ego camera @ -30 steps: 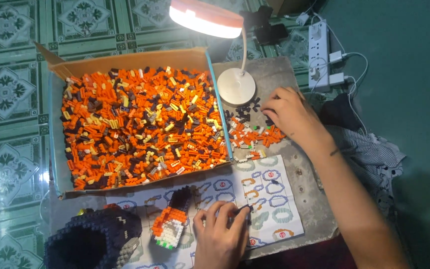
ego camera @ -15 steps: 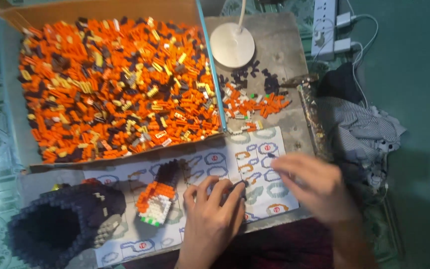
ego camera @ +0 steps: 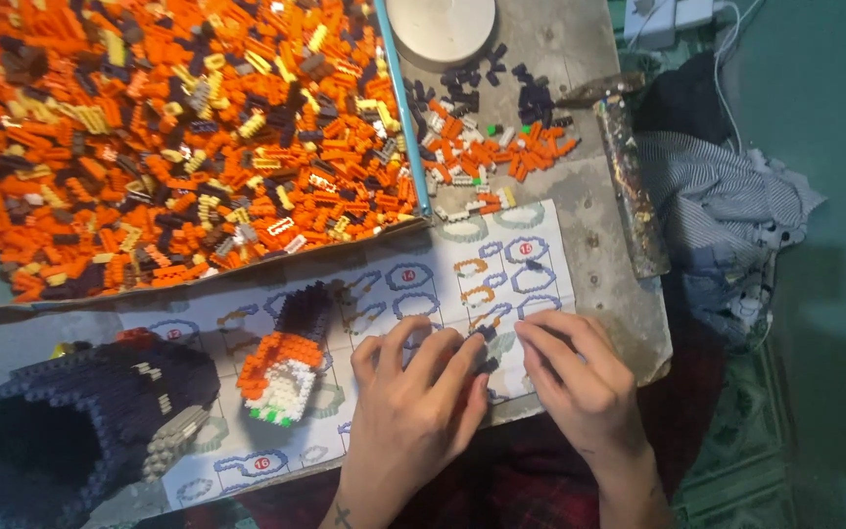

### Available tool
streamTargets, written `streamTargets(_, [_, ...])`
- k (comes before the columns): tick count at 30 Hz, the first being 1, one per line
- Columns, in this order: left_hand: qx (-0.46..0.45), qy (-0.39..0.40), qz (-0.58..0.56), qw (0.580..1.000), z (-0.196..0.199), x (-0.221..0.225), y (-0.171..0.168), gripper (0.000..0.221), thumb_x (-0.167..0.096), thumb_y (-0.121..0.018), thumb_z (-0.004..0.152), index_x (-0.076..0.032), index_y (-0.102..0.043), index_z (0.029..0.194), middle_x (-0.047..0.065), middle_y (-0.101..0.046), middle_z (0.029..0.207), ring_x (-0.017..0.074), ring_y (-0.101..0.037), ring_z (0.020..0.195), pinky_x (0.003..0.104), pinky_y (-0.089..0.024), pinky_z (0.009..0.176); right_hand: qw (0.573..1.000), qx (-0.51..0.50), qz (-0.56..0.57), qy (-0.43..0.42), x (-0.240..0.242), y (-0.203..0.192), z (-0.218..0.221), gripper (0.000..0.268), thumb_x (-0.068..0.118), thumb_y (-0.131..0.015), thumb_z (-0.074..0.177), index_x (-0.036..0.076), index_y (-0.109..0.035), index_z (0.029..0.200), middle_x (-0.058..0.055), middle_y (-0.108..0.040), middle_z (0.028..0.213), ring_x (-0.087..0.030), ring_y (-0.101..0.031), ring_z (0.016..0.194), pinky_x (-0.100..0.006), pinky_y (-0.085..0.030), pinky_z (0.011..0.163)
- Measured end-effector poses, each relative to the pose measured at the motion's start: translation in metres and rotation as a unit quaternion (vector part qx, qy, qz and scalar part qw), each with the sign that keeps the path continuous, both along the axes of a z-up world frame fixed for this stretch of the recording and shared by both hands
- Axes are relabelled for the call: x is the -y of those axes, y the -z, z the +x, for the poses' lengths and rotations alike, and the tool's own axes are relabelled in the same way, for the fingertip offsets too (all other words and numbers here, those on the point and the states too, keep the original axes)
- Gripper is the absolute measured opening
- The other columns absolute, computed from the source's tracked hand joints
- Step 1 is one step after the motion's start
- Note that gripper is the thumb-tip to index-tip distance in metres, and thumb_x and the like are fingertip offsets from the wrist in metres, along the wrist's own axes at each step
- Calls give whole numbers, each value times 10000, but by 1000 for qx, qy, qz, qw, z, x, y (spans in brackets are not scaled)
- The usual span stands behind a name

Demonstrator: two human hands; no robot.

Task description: Assembling a complex structure using small interlocking plastic toy pieces and a hammer to secure them.

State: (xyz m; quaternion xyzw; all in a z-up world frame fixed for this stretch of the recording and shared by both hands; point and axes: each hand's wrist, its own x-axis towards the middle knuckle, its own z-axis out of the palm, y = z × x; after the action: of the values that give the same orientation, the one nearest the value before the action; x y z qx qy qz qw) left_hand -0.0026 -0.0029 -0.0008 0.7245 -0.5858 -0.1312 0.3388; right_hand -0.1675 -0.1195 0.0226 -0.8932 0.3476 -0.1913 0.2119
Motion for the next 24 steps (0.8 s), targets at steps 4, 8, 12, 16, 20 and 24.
streamTargets(4, [-2,3,2,1000,2,1,-4,421,-244,-835,924,-109,-786,1320,29,-718,1293,310,-592,1290,535,-370,1085,1000,14,14,14,-1,3,1,308,-153,-811,805,-69,-814,1100,-130,-786,1186,-266,-750,1034,-364,-635,941])
streamTargets(8, [-11,13,0,1000,2,1,-6,416,-235,-826,930,-103,-791,1323,27,-729,1368,314,-577,1293,530,-357,1109,1000,17,8,18,-3,0,4,269,-155,-827,798,-80,-810,1056,-138,-810,1130,-262,-754,971,-359,-637,890])
streamTargets(12, [-7,20,2,1000,3,0,-6,423,-249,-819,942,-101,-795,1338,30,-726,1390,298,-585,1243,525,-359,1108,999,28,17,37,-10,-5,9,259,-151,-846,767,-83,-804,1013,-153,-836,1073,-248,-768,933,-328,-648,802])
streamTargets(16, [-1,26,9,1000,3,0,-5,435,-259,-822,949,-106,-791,1355,19,-725,1381,276,-604,1218,514,-362,1095,999,10,4,42,-12,-2,12,249,-158,-846,796,-83,-810,1030,-140,-812,1146,-220,-720,918,-274,-607,666])
streamTargets(20, [5,35,1,999,5,0,-6,428,-244,-818,957,-78,-794,1351,44,-730,1394,283,-599,1204,481,-394,1066,999,2,22,36,-10,-3,13,248,-131,-861,798,-58,-812,1030,-130,-796,1145,-234,-735,954,-309,-638,758])
streamTargets(24, [8,40,4,999,5,0,-5,421,-246,-816,964,-66,-804,1345,51,-731,1397,279,-593,1197,476,-391,1049,1000,-1,16,26,-10,5,10,269,-132,-855,773,-53,-819,1027,-134,-816,1093,-234,-749,953,-323,-653,800])
